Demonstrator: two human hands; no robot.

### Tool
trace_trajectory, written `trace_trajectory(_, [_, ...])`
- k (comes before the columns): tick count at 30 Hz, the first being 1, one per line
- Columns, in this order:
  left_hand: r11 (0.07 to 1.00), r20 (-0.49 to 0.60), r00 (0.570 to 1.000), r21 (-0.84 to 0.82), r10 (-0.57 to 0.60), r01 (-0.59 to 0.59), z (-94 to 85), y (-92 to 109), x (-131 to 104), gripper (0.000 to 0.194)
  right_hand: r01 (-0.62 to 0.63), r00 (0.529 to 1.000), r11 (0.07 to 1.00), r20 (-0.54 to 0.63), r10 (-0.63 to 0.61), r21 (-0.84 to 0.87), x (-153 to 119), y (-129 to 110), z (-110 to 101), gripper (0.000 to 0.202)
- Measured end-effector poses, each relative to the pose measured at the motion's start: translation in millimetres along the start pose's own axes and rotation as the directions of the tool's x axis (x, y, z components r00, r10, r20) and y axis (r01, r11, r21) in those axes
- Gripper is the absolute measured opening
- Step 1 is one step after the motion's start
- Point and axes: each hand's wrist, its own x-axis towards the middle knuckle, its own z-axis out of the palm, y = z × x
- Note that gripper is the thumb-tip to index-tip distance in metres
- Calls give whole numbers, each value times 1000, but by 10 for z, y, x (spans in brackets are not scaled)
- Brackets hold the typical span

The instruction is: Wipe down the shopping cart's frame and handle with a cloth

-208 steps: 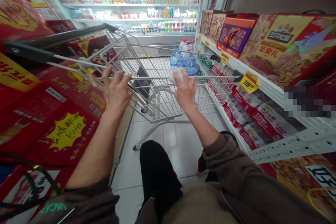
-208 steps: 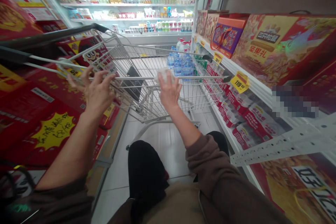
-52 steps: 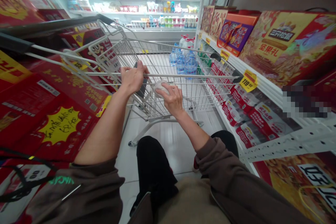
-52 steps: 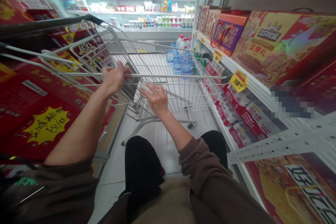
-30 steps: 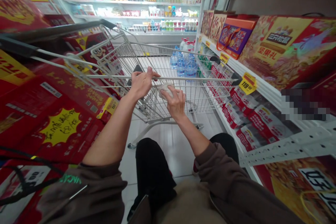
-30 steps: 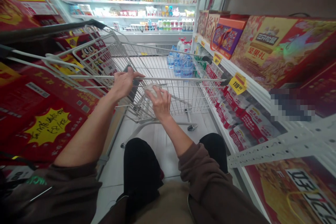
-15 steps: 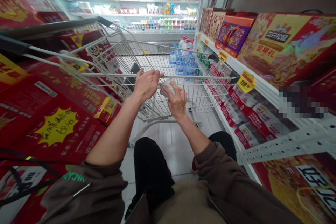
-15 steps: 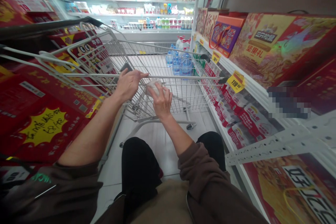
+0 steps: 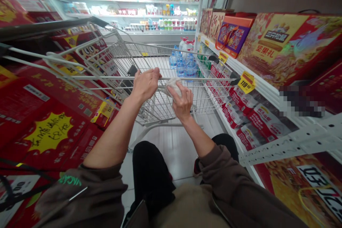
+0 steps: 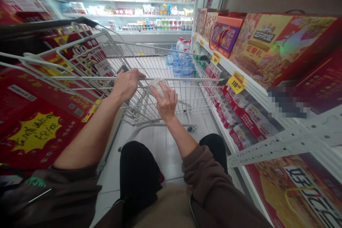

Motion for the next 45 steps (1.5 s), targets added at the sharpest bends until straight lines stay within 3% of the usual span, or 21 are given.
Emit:
trace_trajectory(4, [996,20,996,-35,89,-88,140,136,40,96,-2,999,1000,-43,2,11,5,98,105,44])
trace_trajectory(7, [994,12,998,-90,68,-67,195,163,51,101,-22,1000,999,-14,23,26,-94,184,126,45])
trace_trajectory(14, [981,-24,999,-193,21,-25,223,104,74,112,62,993,998,-100,-64,-26,-1,293,18,54])
trace_trajectory(21, [980,18,1000,-200,22,-18,149,80,101,112,-18,998,1000,-57,18,-7,-108,408,-78,52])
trace_trajectory(26, [983,-19,1000,-186,-5,1,159,320,191,109,-22,998,998,-62,19,-53,24,429,-112,56])
trace_trajectory(32, [966,72,997,-256,38,-18,336,547,172,103,-27,998,998,-65,23,-60,-162,518,-108,51])
trace_trajectory(39, [976,106,994,-217,33,-10,394,711,260,104,-64,979,990,-199,39,-123,-8,589,-164,54])
trace_trajectory(45, [978,152,988,-210,22,11,478,769,295,103,-143,989,987,-45,141,-71,-146,698,-216,50])
